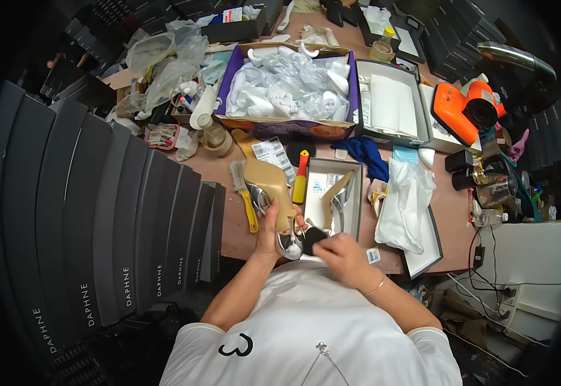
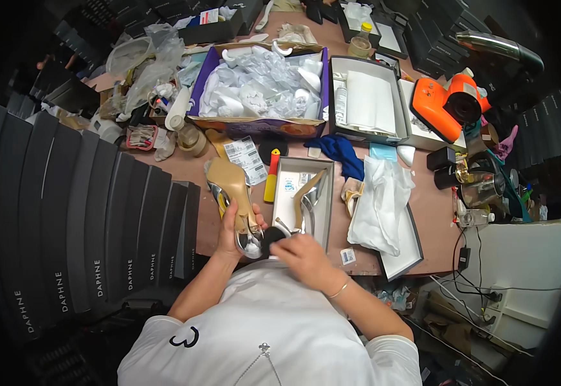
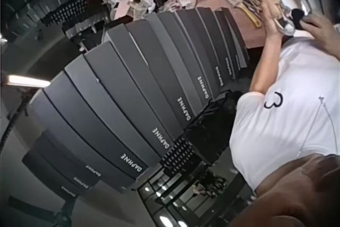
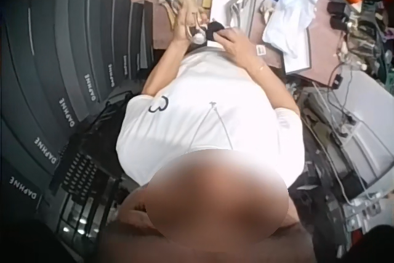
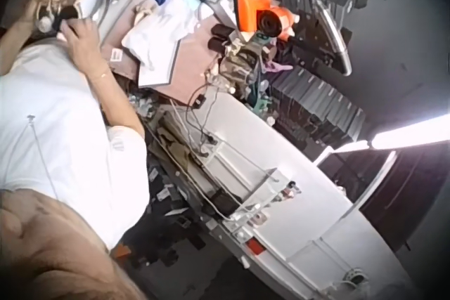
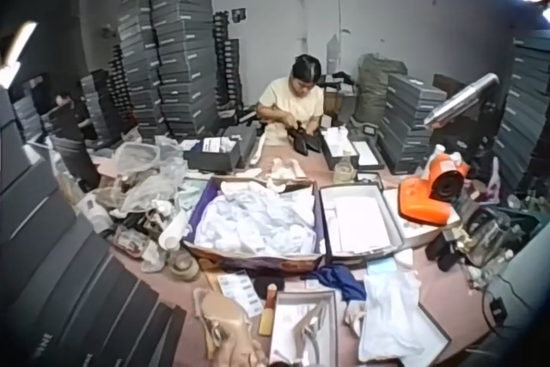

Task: Inspecting, labeling, and packing manufactured shoes into boxes.

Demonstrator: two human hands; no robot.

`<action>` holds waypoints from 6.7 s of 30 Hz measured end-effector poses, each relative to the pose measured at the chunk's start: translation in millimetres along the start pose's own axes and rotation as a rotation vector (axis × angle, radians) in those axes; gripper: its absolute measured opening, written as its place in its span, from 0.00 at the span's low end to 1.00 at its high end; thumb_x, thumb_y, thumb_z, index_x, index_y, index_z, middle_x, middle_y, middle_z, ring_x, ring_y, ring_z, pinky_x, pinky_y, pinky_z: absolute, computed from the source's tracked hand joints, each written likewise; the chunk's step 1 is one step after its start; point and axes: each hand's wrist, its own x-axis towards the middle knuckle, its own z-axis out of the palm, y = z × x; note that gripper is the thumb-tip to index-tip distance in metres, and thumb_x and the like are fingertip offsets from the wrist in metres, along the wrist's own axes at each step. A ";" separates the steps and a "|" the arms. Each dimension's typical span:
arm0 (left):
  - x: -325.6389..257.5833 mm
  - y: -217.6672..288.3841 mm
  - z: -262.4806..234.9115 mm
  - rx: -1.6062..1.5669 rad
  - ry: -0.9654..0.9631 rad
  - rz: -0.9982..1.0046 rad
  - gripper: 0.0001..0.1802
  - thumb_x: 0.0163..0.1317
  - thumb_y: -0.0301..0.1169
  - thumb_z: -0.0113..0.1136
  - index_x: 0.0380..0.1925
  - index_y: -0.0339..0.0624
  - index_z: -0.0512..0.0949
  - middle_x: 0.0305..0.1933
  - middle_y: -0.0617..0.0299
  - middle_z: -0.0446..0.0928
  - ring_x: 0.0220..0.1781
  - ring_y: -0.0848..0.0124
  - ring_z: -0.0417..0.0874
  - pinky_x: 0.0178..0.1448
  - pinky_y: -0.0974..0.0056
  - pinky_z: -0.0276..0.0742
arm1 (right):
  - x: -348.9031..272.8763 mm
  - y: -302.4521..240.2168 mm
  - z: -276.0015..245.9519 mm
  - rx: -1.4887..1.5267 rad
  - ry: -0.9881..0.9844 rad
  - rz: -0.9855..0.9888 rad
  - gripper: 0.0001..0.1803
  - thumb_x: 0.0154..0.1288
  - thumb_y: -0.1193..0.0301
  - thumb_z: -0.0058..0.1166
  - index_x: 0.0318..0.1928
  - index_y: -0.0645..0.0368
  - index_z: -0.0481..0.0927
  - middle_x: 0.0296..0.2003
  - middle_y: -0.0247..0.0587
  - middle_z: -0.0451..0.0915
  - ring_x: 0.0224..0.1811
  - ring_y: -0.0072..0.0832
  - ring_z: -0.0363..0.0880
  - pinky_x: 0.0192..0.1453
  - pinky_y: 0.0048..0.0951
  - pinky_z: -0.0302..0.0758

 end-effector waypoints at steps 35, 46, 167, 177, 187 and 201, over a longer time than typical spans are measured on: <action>-8.4 -10.6 21.3 0.355 0.195 0.169 0.14 0.68 0.38 0.55 0.32 0.37 0.75 0.31 0.62 0.77 0.29 0.75 0.80 0.35 0.70 0.77 | 30.0 -18.4 11.2 0.115 0.149 0.147 0.24 0.46 0.80 0.58 0.48 0.56 0.80 0.39 0.35 0.77 0.34 0.32 0.73 0.38 0.30 0.74; 4.9 14.3 9.6 0.007 -0.279 0.036 0.39 0.63 0.50 0.57 0.67 0.43 0.56 0.42 0.56 0.74 0.46 0.64 0.77 0.55 0.56 0.77 | 29.1 -4.7 -34.9 0.371 0.421 0.428 0.18 0.58 0.82 0.53 0.51 0.63 0.77 0.40 0.49 0.79 0.43 0.43 0.78 0.49 0.33 0.74; -12.3 -22.8 31.6 0.621 -0.366 0.021 0.26 0.60 0.20 0.43 0.62 0.33 0.64 0.59 0.56 0.72 0.60 0.70 0.73 0.63 0.65 0.67 | -29.6 -13.0 13.2 0.889 0.529 0.550 0.34 0.64 0.84 0.41 0.70 0.61 0.50 0.64 0.45 0.60 0.64 0.30 0.65 0.65 0.29 0.64; -9.0 -26.5 20.9 0.470 -0.365 -0.066 0.25 0.61 0.23 0.46 0.61 0.33 0.66 0.61 0.52 0.71 0.63 0.66 0.71 0.66 0.62 0.65 | -36.0 -20.1 17.6 0.750 0.479 0.592 0.34 0.61 0.85 0.40 0.69 0.57 0.56 0.65 0.46 0.59 0.66 0.31 0.64 0.67 0.31 0.63; -47.7 -10.2 -165.0 1.116 0.358 -0.114 0.25 0.64 0.35 0.58 0.57 0.32 0.69 0.51 0.52 0.77 0.57 0.69 0.73 0.58 0.66 0.68 | -49.5 46.6 50.2 0.794 0.554 0.861 0.38 0.56 0.85 0.36 0.70 0.60 0.52 0.67 0.52 0.59 0.58 0.29 0.72 0.59 0.25 0.67; -21.7 -62.3 -113.4 0.504 0.772 0.160 0.27 0.62 0.39 0.62 0.59 0.44 0.67 0.53 0.59 0.73 0.56 0.63 0.72 0.62 0.57 0.64 | -47.1 81.9 96.6 0.681 0.274 1.088 0.40 0.61 0.80 0.41 0.73 0.53 0.44 0.62 0.51 0.63 0.37 0.23 0.72 0.40 0.22 0.72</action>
